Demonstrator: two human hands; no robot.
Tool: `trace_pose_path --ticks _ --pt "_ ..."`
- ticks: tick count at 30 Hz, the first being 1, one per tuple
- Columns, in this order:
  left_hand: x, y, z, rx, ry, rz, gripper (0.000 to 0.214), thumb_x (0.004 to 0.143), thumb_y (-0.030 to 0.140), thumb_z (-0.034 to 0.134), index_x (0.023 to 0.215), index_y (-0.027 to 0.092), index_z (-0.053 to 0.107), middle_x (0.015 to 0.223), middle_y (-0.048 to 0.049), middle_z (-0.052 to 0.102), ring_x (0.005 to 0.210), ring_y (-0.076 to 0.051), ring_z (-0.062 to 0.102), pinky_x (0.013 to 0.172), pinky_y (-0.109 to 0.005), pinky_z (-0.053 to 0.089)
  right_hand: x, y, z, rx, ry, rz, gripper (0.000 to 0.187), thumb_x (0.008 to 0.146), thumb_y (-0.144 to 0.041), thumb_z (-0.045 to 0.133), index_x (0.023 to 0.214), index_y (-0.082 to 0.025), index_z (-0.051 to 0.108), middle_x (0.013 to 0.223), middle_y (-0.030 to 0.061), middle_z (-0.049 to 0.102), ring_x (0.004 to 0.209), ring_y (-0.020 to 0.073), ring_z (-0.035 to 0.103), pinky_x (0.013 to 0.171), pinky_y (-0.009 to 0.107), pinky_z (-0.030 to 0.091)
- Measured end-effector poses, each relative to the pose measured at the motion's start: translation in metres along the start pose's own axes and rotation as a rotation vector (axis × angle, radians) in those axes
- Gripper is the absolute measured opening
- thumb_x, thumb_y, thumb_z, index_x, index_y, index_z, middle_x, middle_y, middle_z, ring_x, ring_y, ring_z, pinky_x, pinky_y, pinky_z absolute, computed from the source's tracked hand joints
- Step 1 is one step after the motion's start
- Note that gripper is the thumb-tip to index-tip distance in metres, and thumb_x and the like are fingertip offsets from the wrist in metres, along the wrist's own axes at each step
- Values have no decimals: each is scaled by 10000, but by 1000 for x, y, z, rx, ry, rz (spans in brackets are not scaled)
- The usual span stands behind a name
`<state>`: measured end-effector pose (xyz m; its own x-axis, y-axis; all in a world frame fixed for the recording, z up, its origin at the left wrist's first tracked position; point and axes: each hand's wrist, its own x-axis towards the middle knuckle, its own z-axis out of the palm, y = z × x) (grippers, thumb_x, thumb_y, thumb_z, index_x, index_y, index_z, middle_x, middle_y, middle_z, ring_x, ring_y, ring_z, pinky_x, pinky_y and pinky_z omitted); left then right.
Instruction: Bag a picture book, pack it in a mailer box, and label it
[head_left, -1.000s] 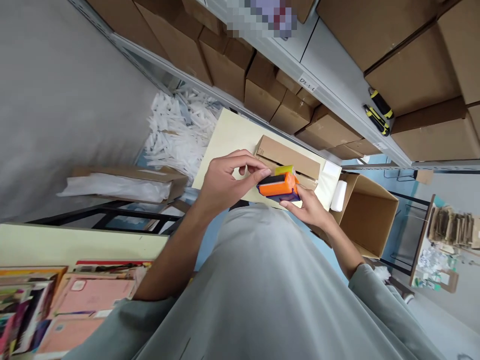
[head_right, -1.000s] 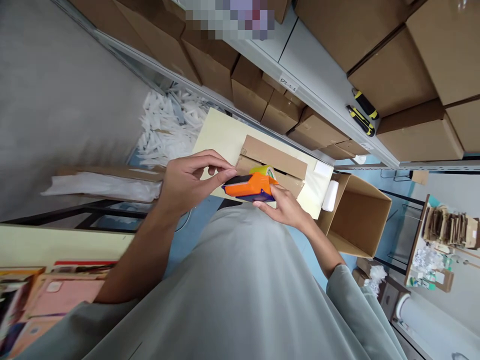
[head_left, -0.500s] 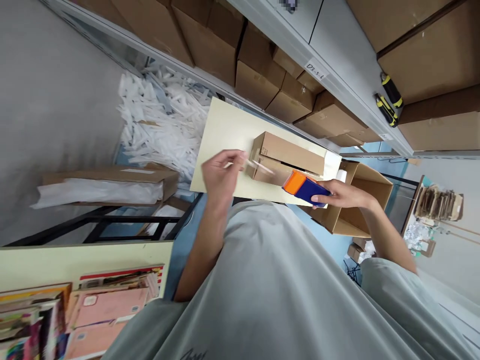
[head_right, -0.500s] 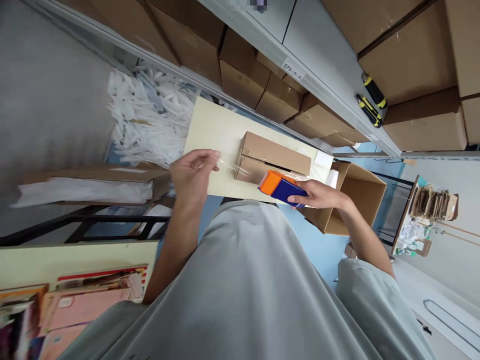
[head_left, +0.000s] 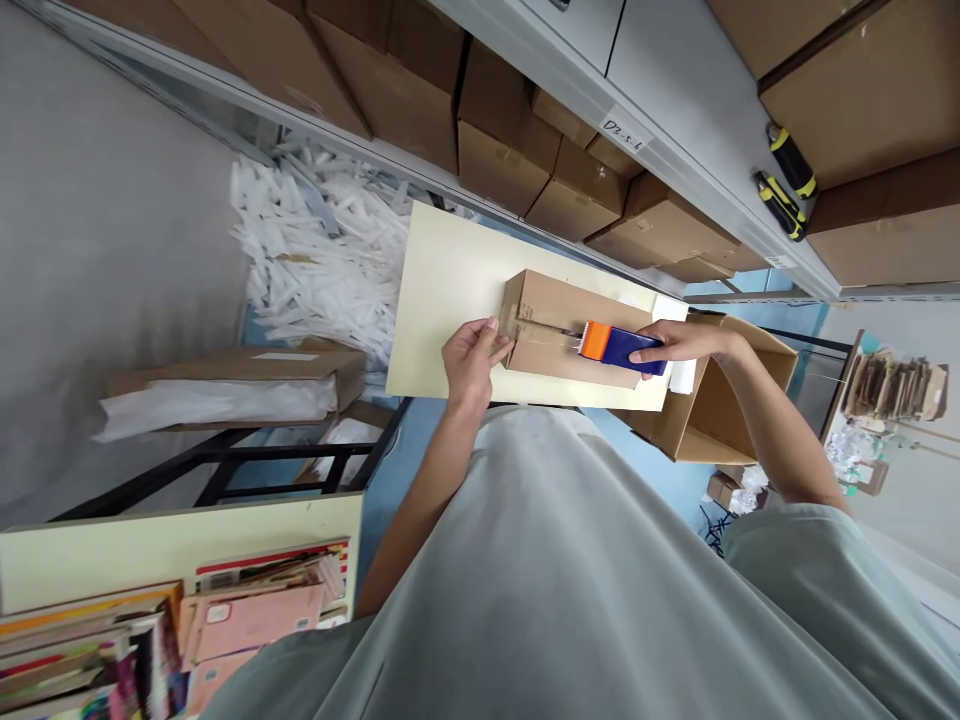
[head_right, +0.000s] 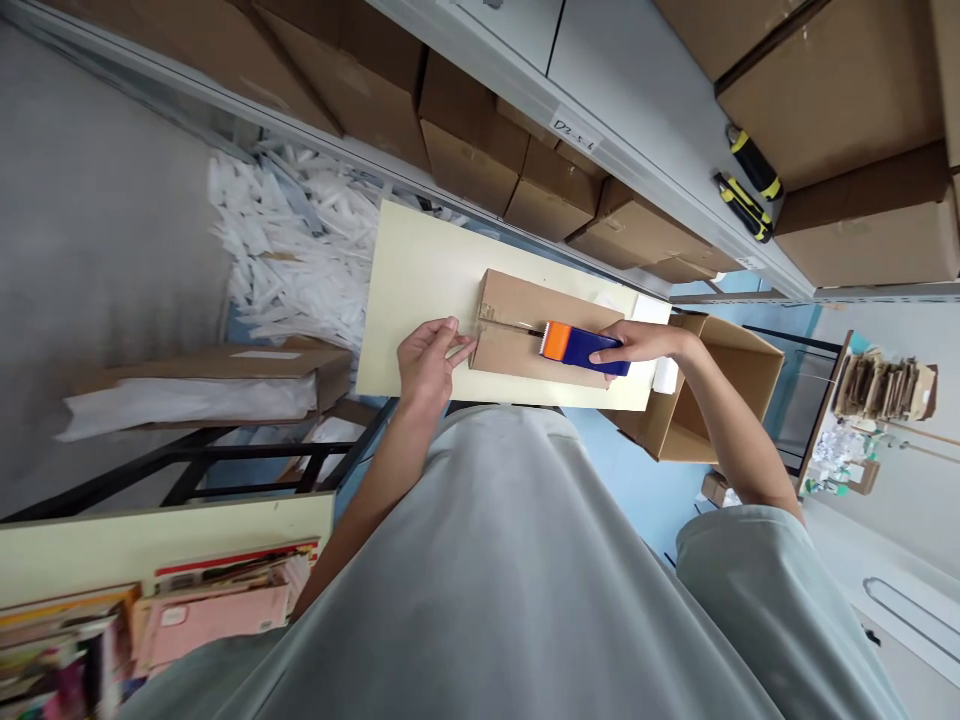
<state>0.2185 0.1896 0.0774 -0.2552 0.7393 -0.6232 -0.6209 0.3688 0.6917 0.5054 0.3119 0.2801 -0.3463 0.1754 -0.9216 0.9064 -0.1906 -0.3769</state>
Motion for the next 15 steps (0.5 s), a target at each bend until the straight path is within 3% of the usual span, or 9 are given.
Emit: trace_pose_path --ticks 5,10,15 --pt "3 -4 0 137 67 138 397 791 542 902 893 212 705 802 5 691 828 -178 763 930 -392 683 23 12 -2 -19 -14 -16 723 786 -904 778 884 -187 754 878 78 830 856 232 735 815 328 561" --pt "7 -8 -1 112 43 134 422 815 566 885 916 218 669 808 13 675 850 -203 799 909 -416 696 29 15 -3 -3 -23 -46 727 796 -899 772 916 -181 767 895 70 830 848 221 730 808 321 555" --pt "19 -21 1 158 109 167 383 836 554 843 930 225 672 828 3 698 823 -192 770 823 -362 677 36 18 -1 50 -31 -91 705 804 -880 791 893 -181 765 868 67 822 813 214 732 819 334 566"
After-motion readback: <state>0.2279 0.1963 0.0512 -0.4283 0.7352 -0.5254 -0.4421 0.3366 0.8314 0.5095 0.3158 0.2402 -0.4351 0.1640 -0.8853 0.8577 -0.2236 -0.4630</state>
